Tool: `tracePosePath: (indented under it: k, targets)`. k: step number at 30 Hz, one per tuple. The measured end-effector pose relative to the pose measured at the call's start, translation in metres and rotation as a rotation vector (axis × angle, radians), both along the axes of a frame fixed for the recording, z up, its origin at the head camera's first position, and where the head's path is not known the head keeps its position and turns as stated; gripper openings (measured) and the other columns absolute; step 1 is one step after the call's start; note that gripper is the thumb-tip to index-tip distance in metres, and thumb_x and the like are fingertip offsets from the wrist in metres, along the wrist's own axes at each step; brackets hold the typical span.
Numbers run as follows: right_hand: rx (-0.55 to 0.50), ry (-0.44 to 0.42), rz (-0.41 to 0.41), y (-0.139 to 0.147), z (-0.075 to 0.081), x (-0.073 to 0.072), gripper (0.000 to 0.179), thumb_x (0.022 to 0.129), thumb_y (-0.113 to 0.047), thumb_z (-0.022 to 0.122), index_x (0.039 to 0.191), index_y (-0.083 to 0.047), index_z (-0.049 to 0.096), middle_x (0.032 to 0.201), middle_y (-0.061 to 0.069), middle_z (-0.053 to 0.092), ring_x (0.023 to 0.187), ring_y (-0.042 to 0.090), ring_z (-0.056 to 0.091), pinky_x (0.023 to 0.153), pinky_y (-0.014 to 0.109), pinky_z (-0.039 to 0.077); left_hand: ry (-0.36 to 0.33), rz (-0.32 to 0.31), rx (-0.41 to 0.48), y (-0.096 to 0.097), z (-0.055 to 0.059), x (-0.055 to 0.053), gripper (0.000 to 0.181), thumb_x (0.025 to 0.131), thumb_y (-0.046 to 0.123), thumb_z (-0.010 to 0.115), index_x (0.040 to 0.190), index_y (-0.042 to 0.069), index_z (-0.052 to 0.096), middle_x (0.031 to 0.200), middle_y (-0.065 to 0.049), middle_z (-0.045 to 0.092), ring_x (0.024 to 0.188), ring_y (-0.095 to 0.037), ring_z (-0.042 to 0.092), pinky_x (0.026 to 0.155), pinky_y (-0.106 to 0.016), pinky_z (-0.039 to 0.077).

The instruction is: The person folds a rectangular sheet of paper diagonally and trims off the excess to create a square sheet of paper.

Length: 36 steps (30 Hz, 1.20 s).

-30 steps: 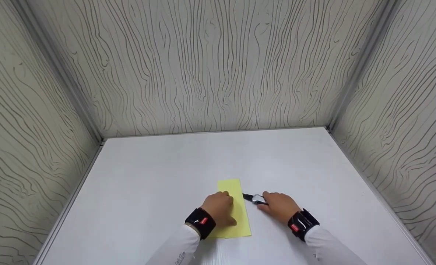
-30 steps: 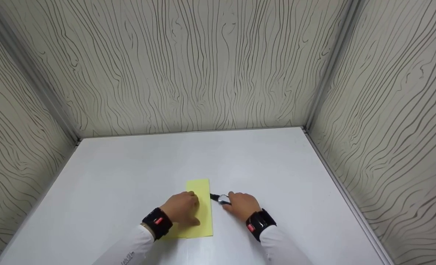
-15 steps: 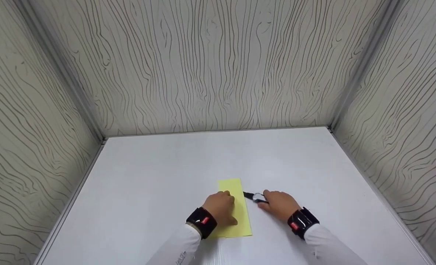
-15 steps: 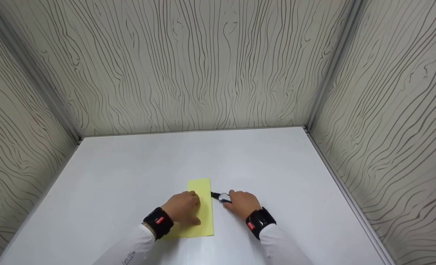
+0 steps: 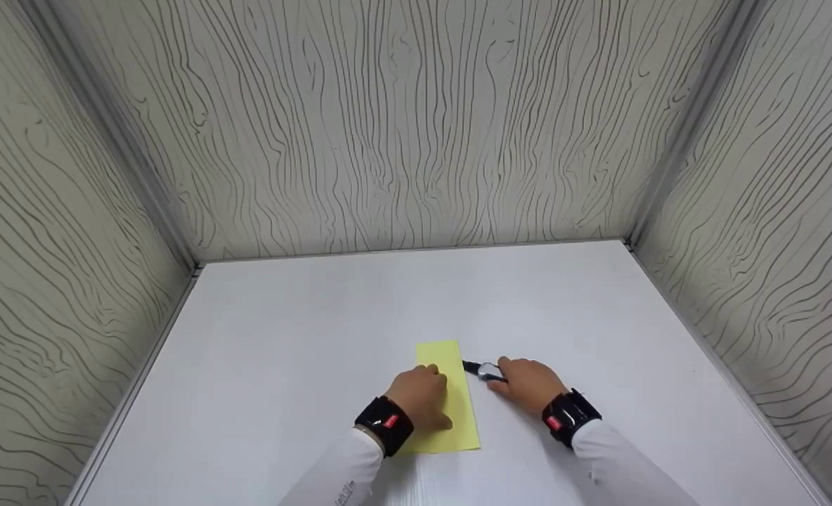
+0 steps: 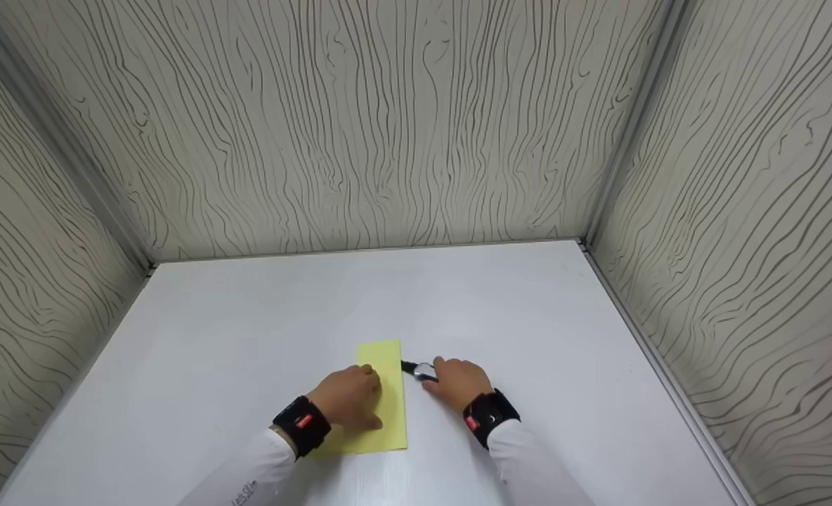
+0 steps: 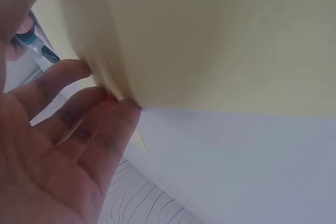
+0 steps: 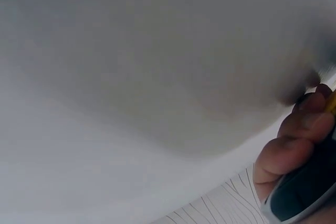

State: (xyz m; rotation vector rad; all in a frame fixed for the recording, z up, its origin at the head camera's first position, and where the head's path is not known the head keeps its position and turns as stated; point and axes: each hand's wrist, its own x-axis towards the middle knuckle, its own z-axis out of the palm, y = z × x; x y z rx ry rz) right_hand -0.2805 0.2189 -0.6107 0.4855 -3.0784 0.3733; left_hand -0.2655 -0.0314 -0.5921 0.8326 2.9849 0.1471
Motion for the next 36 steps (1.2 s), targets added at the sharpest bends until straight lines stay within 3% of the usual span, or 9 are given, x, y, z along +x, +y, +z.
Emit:
tracePosePath:
  k: [10, 26, 31, 36]
  targets:
    - [-0.005, -0.008, -0.008, 0.001, 0.0, -0.003, 0.032, 0.101, -0.039, 0.077, 0.097, -0.01, 0.063, 0.074, 0.002, 0.06, 0.066, 0.019, 0.054, 0.066, 0.045, 0.052, -0.012, -0.006, -0.002, 0.001, 0.004, 0.003, 0.052, 0.073, 0.049, 0.095, 0.101, 0.01, 0.076, 0.097, -0.003, 0.067, 0.084, -0.02, 0.063, 0.076, -0.037, 0.059]
    - [0.002, 0.024, 0.01, 0.0, 0.001, -0.011, 0.034, 0.101, -0.039, 0.076, 0.101, -0.007, 0.064, 0.077, 0.007, 0.066, 0.069, 0.026, 0.064, 0.068, 0.049, 0.057, -0.024, 0.0, 0.016, 0.001, -0.008, -0.006, 0.05, 0.074, 0.048, 0.094, 0.098, 0.01, 0.075, 0.095, -0.002, 0.065, 0.081, -0.02, 0.061, 0.075, -0.037, 0.058]
    - [-0.005, 0.013, 0.009, -0.002, -0.002, -0.015, 0.033, 0.102, -0.039, 0.075, 0.1, -0.008, 0.063, 0.077, 0.005, 0.064, 0.068, 0.022, 0.06, 0.068, 0.047, 0.055, -0.02, -0.001, 0.014, 0.001, -0.004, -0.003, 0.05, 0.073, 0.049, 0.094, 0.099, 0.01, 0.076, 0.097, -0.003, 0.067, 0.085, -0.022, 0.065, 0.077, -0.039, 0.059]
    - [-0.021, 0.026, 0.01, -0.003, -0.004, -0.01, 0.032, 0.101, -0.038, 0.077, 0.098, -0.009, 0.063, 0.075, 0.003, 0.062, 0.068, 0.02, 0.057, 0.067, 0.046, 0.054, -0.021, -0.006, 0.002, 0.001, 0.003, 0.007, 0.046, 0.075, 0.047, 0.093, 0.096, 0.01, 0.076, 0.097, -0.003, 0.067, 0.084, -0.021, 0.064, 0.077, -0.038, 0.059]
